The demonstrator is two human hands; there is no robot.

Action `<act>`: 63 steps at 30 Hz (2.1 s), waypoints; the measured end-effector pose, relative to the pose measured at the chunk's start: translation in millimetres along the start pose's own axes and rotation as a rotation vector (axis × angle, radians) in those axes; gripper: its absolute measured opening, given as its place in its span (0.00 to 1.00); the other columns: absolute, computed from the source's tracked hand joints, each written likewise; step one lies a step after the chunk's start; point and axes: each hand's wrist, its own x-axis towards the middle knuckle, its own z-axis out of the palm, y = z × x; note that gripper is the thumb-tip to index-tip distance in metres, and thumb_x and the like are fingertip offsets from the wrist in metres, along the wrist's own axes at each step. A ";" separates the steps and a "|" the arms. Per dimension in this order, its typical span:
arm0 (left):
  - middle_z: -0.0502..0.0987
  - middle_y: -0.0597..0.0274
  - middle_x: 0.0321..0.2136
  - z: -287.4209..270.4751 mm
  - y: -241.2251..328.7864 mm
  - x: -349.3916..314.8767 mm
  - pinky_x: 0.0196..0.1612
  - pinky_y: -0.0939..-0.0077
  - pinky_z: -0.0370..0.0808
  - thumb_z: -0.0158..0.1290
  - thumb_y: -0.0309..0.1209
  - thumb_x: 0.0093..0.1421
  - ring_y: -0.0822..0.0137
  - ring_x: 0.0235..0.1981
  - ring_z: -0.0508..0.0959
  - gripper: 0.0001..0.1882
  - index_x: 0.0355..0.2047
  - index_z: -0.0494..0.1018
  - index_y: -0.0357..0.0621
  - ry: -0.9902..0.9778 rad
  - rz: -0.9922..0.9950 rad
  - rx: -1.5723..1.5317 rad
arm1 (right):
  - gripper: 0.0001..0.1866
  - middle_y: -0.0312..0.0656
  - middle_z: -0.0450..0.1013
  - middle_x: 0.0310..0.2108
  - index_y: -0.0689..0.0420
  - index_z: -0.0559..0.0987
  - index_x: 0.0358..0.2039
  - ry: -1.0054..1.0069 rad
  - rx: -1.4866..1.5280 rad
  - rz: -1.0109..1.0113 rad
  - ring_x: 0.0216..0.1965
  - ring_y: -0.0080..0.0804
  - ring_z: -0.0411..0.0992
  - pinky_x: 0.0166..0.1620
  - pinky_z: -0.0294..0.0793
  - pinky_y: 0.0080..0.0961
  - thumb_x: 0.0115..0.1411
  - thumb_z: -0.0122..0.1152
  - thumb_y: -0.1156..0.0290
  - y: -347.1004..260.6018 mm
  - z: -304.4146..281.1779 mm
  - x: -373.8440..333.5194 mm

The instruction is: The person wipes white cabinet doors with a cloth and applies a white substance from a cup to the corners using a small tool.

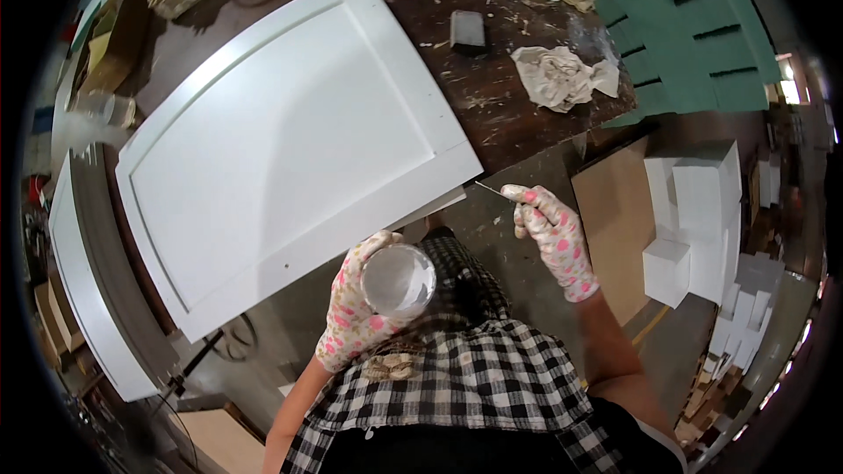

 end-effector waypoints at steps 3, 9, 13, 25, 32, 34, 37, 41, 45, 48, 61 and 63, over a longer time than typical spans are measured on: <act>0.69 0.53 0.54 -3.5 2.1 5.7 0.58 0.66 0.68 0.71 0.35 0.40 0.58 0.55 0.70 0.45 0.57 0.61 0.42 -0.009 -0.068 0.046 | 0.15 0.37 0.74 0.35 0.54 0.77 0.49 0.099 -0.325 -0.387 0.33 0.34 0.71 0.35 0.72 0.26 0.61 0.55 0.76 29.8 0.0 7.3; 0.70 0.55 0.52 -4.7 -1.4 29.4 0.63 0.59 0.60 0.70 0.35 0.42 0.60 0.55 0.70 0.46 0.59 0.57 0.43 0.004 0.186 0.485 | 0.21 0.35 0.70 0.29 0.48 0.78 0.49 0.138 -0.733 -0.612 0.32 0.34 0.69 0.37 0.70 0.32 0.54 0.59 0.76 21.7 11.1 29.8; 0.71 0.57 0.51 -6.3 -18.0 29.2 0.66 0.56 0.52 0.68 0.42 0.43 0.59 0.56 0.70 0.45 0.58 0.57 0.43 -0.007 0.157 0.564 | 0.23 0.33 0.66 0.29 0.45 0.77 0.50 0.059 -0.878 -0.714 0.31 0.31 0.66 0.34 0.66 0.31 0.51 0.60 0.75 23.8 13.8 49.9; 0.69 0.57 0.53 -6.7 -18.8 25.8 0.66 0.57 0.55 0.69 0.47 0.41 0.59 0.58 0.67 0.48 0.57 0.58 0.43 -0.017 0.072 0.556 | 0.26 0.33 0.66 0.31 0.43 0.78 0.50 -0.062 -1.024 -0.776 0.33 0.32 0.66 0.36 0.65 0.30 0.49 0.60 0.77 25.0 12.1 70.3; 0.73 0.57 0.49 -5.1 -14.1 30.2 0.64 0.53 0.57 0.69 0.43 0.42 0.58 0.52 0.73 0.46 0.57 0.59 0.42 0.049 0.139 0.522 | 0.22 0.34 0.67 0.33 0.44 0.79 0.47 -0.073 -1.051 -0.788 0.34 0.32 0.66 0.37 0.64 0.32 0.49 0.57 0.75 23.4 9.4 69.9; 0.75 0.58 0.47 -4.9 -12.0 31.7 0.63 0.51 0.58 0.69 0.41 0.42 0.58 0.49 0.75 0.43 0.56 0.60 0.42 0.071 0.138 0.487 | 0.20 0.34 0.67 0.33 0.45 0.79 0.46 -0.078 -1.036 -0.770 0.34 0.32 0.66 0.37 0.64 0.32 0.51 0.57 0.74 22.9 8.2 69.5; 0.74 0.58 0.48 -5.0 -10.7 31.9 0.62 0.51 0.58 0.69 0.40 0.43 0.58 0.49 0.74 0.44 0.57 0.59 0.42 0.057 0.147 0.508 | 0.17 0.34 0.67 0.33 0.46 0.80 0.45 -0.063 -1.037 -0.765 0.34 0.32 0.66 0.37 0.64 0.32 0.53 0.57 0.73 23.6 8.3 69.6; 0.73 0.58 0.50 -6.2 -11.1 31.8 0.63 0.52 0.58 0.69 0.40 0.43 0.58 0.50 0.73 0.44 0.57 0.59 0.43 0.031 0.129 0.500 | 0.27 0.35 0.66 0.32 0.43 0.78 0.51 -0.090 -1.013 -0.734 0.34 0.33 0.65 0.38 0.64 0.31 0.48 0.60 0.78 22.7 10.8 71.0; 0.72 0.58 0.50 -6.8 -11.5 32.6 0.62 0.52 0.58 0.69 0.40 0.42 0.58 0.50 0.73 0.44 0.57 0.59 0.44 0.027 0.125 0.468 | 0.21 0.35 0.66 0.33 0.45 0.78 0.48 -0.101 -1.003 -0.742 0.34 0.33 0.65 0.38 0.65 0.32 0.52 0.57 0.74 25.3 8.4 72.3; 0.73 0.57 0.49 -7.6 -15.7 29.8 0.65 0.56 0.55 0.68 0.47 0.42 0.58 0.55 0.70 0.47 0.57 0.58 0.42 0.011 0.105 0.475 | 0.22 0.35 0.66 0.33 0.45 0.78 0.49 -0.092 -0.992 -0.747 0.34 0.33 0.65 0.38 0.65 0.32 0.51 0.57 0.75 23.1 9.8 75.0; 0.73 0.57 0.50 -9.2 -12.8 27.6 0.66 0.57 0.54 0.70 0.46 0.41 0.57 0.57 0.69 0.49 0.58 0.58 0.41 0.007 0.080 0.516 | 0.26 0.36 0.66 0.32 0.46 0.79 0.49 -0.084 -0.988 -0.762 0.34 0.35 0.65 0.39 0.65 0.32 0.47 0.59 0.79 21.2 13.6 73.9; 0.73 0.57 0.49 -9.2 -10.4 28.6 0.66 0.57 0.55 0.69 0.45 0.41 0.57 0.56 0.69 0.48 0.58 0.58 0.41 0.002 0.083 0.527 | 0.26 0.36 0.66 0.32 0.46 0.79 0.48 -0.074 -0.994 -0.723 0.34 0.35 0.65 0.38 0.65 0.32 0.47 0.58 0.79 23.4 11.7 71.2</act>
